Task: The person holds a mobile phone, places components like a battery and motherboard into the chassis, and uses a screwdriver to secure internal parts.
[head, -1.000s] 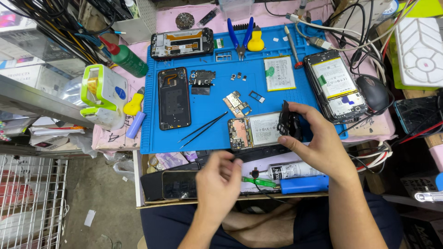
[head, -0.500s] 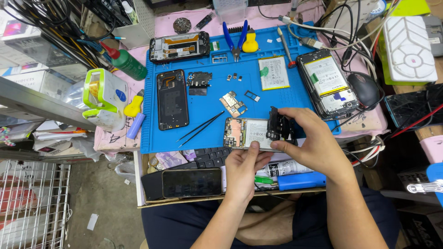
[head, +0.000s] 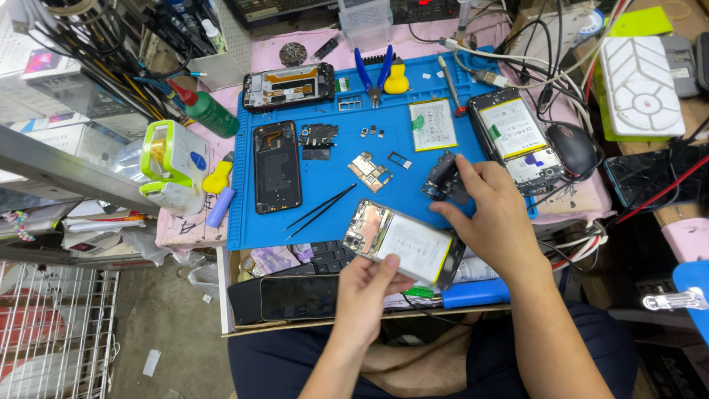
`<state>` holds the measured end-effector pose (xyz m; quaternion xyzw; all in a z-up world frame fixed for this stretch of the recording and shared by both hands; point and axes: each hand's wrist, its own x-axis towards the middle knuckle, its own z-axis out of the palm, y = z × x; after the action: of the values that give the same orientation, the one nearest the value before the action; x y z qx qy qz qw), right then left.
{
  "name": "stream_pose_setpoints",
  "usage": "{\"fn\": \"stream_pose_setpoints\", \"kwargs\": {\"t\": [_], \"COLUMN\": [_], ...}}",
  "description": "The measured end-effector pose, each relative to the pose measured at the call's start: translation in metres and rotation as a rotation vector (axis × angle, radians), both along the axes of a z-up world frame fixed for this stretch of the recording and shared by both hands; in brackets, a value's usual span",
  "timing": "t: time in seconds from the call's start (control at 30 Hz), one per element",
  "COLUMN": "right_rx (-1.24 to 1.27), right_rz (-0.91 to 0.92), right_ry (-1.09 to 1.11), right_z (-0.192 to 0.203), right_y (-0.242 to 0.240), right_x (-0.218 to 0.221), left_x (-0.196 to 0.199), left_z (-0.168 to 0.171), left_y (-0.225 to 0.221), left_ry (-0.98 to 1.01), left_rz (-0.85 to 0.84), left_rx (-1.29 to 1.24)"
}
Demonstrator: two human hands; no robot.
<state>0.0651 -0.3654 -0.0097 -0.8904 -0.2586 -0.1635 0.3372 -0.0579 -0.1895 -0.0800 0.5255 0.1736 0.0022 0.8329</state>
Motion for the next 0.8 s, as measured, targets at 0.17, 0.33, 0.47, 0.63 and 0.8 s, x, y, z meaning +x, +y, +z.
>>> {"fn": "stream_pose_setpoints", "kwargs": {"t": [0.17, 0.33, 0.47, 0.63, 0.8], "right_rx": [-0.111, -0.12, 0.409, 0.744, 0.693], "right_rz": [-0.027, -0.065, 0.031, 0.618, 0.556], "right_ry": [0.054, -0.224, 0.243, 1.034, 0.874], "right_z": [0.0, 0.003, -0.001, -0.013, -0.011], "right_y": [0.002, 0.008, 0.002, 0.015, 0.035], "right_x": [0.003, -0.003, -0.019, -0.05, -0.059], "left_x": [-0.015, -0.016, -0.022, -0.018, -0.021], "left_z": [0.006, 0.024, 0.044, 0.067, 0.098], "left_y": [0.042, 0.049, 0.048, 0.044, 0.047], "left_ry": [-0.053, -0.056, -0.096, -0.124, 0.141], "left_rz": [-0.236, -0.389, -0.494, -0.379, -0.2], "left_rx": [0.127, 0.195, 0.241, 0.347, 0.907]}}
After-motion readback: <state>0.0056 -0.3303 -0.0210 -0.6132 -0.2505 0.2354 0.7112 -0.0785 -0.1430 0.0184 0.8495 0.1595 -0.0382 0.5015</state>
